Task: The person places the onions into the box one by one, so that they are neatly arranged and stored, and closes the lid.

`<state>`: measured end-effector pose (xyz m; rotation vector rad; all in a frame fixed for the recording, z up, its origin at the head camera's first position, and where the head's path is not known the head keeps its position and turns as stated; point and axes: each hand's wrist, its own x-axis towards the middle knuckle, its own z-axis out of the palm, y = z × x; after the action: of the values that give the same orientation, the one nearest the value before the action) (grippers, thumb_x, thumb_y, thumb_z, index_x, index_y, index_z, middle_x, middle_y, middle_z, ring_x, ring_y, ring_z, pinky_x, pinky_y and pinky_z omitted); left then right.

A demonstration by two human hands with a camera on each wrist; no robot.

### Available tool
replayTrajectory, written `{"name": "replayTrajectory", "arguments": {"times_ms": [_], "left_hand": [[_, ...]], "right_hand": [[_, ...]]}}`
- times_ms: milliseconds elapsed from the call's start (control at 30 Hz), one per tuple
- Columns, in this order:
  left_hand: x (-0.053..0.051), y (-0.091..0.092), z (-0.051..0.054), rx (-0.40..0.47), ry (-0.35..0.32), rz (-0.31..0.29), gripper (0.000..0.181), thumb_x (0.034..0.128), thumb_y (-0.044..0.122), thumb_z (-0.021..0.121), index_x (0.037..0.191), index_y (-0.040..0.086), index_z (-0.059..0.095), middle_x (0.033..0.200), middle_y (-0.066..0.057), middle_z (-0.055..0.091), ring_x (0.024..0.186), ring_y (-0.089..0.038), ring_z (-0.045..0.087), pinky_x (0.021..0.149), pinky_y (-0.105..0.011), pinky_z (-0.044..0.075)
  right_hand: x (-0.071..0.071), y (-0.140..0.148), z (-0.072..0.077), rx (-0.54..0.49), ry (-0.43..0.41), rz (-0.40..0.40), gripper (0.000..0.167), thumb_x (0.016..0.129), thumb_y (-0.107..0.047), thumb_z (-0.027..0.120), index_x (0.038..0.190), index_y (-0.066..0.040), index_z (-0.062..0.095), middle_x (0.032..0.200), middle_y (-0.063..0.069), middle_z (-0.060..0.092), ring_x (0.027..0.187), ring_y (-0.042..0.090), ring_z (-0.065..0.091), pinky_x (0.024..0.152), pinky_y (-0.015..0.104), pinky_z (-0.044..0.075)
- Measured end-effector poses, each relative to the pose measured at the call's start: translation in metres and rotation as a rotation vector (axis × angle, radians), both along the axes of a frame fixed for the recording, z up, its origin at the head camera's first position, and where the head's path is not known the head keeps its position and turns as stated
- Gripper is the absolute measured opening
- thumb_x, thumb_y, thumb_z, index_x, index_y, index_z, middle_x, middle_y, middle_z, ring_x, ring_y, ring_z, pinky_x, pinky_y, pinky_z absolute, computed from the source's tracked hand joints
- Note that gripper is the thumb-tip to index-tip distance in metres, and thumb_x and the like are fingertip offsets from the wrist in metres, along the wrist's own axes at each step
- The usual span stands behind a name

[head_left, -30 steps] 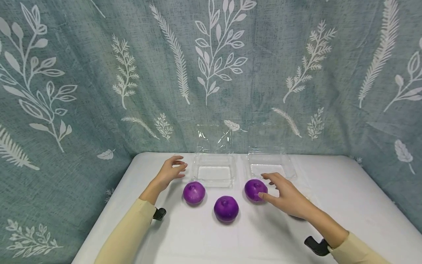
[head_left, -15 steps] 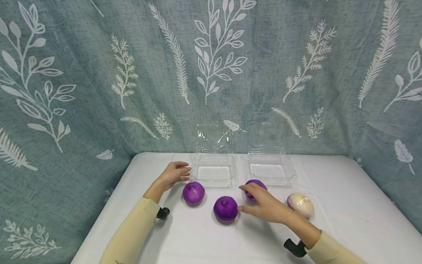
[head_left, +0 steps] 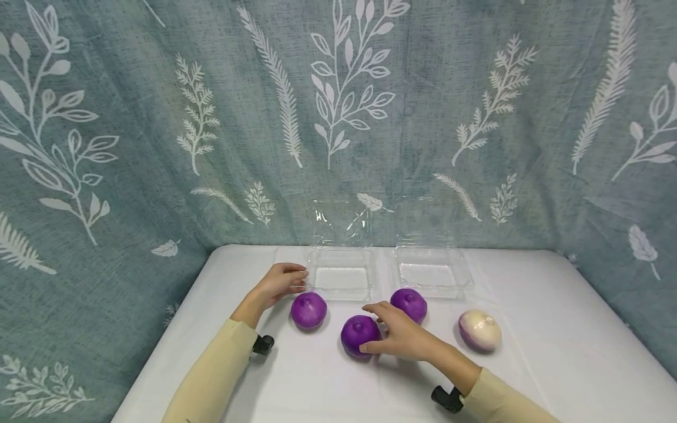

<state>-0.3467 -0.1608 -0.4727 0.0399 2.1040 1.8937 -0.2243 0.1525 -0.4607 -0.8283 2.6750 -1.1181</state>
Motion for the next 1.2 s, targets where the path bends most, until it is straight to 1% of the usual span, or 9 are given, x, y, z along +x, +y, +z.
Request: {"name": "replayTrajectory", "arguments": {"times_ms": [200, 300, 500, 667, 867, 967, 1067, 1200], "left_hand": [[-0.001, 0.002, -0.001, 0.015, 0.014, -0.008, 0.044, 0.1026, 0.007, 0.059, 0.139, -0.017, 0.049, 0.128, -0.029, 0.057, 0.100, -0.027, 0.067, 0.087, -0.030, 0.061], [-0.001, 0.004, -0.001, 0.018, 0.007, 0.001, 0.044, 0.1018, 0.004, 0.059, 0.139, -0.016, 0.049, 0.127, -0.030, 0.057, 0.099, -0.027, 0.068, 0.088, -0.030, 0.061], [-0.003, 0.005, 0.000, 0.013, 0.001, 0.023, 0.043, 0.1010, 0.002, 0.060, 0.139, -0.015, 0.050, 0.127, -0.032, 0.056, 0.103, -0.033, 0.068, 0.089, -0.032, 0.061], [-0.004, 0.006, 0.001, 0.033, -0.009, 0.029, 0.041, 0.1002, -0.002, 0.059, 0.138, -0.017, 0.050, 0.122, -0.030, 0.058, 0.099, -0.030, 0.069, 0.088, -0.032, 0.062], [-0.003, 0.005, 0.005, 0.047, -0.024, 0.025, 0.041, 0.0996, -0.004, 0.059, 0.138, -0.017, 0.050, 0.121, -0.030, 0.057, 0.100, -0.032, 0.071, 0.089, -0.034, 0.062], [-0.003, 0.005, 0.005, 0.051, -0.022, 0.022, 0.042, 0.0994, -0.004, 0.059, 0.138, -0.017, 0.050, 0.119, -0.028, 0.058, 0.098, -0.030, 0.071, 0.090, -0.034, 0.061], [-0.003, 0.004, 0.005, 0.059, -0.014, 0.018, 0.041, 0.0989, -0.005, 0.060, 0.137, -0.018, 0.050, 0.115, -0.026, 0.059, 0.093, -0.026, 0.071, 0.089, -0.033, 0.062], [-0.005, 0.004, 0.004, 0.066, -0.022, 0.024, 0.042, 0.0982, -0.005, 0.061, 0.136, -0.018, 0.050, 0.108, -0.021, 0.060, 0.092, -0.026, 0.071, 0.088, -0.033, 0.062]], "right_hand": [[-0.003, -0.008, -0.005, 0.033, 0.025, 0.009, 0.082, 0.079, -0.039, 0.088, 0.141, 0.001, 0.054, 0.134, 0.018, 0.058, 0.119, 0.034, 0.059, 0.099, 0.055, 0.053], [-0.004, -0.011, -0.006, 0.059, 0.037, 0.013, 0.080, 0.079, -0.041, 0.088, 0.140, 0.000, 0.056, 0.132, 0.017, 0.059, 0.120, 0.034, 0.059, 0.100, 0.055, 0.052], [-0.005, -0.013, -0.006, 0.069, 0.036, 0.012, 0.078, 0.079, -0.039, 0.087, 0.139, 0.000, 0.056, 0.134, 0.017, 0.062, 0.123, 0.034, 0.058, 0.103, 0.055, 0.050], [-0.006, -0.013, -0.004, 0.072, 0.046, 0.020, 0.077, 0.079, -0.039, 0.087, 0.138, 0.001, 0.057, 0.133, 0.017, 0.063, 0.123, 0.034, 0.059, 0.104, 0.055, 0.050], [-0.010, -0.010, 0.000, 0.067, 0.090, 0.024, 0.077, 0.077, -0.037, 0.089, 0.136, 0.002, 0.058, 0.133, 0.018, 0.064, 0.122, 0.034, 0.061, 0.104, 0.055, 0.051], [-0.012, -0.008, 0.003, 0.070, 0.103, 0.023, 0.078, 0.077, -0.037, 0.089, 0.137, 0.002, 0.058, 0.134, 0.019, 0.063, 0.124, 0.036, 0.059, 0.105, 0.056, 0.050], [-0.014, -0.006, 0.007, 0.076, 0.114, 0.021, 0.078, 0.077, -0.038, 0.089, 0.137, 0.002, 0.058, 0.133, 0.019, 0.063, 0.123, 0.036, 0.060, 0.104, 0.055, 0.050], [-0.018, -0.006, 0.014, 0.081, 0.122, 0.014, 0.077, 0.077, -0.038, 0.089, 0.137, 0.000, 0.058, 0.133, 0.017, 0.063, 0.122, 0.034, 0.060, 0.102, 0.054, 0.051]]}}
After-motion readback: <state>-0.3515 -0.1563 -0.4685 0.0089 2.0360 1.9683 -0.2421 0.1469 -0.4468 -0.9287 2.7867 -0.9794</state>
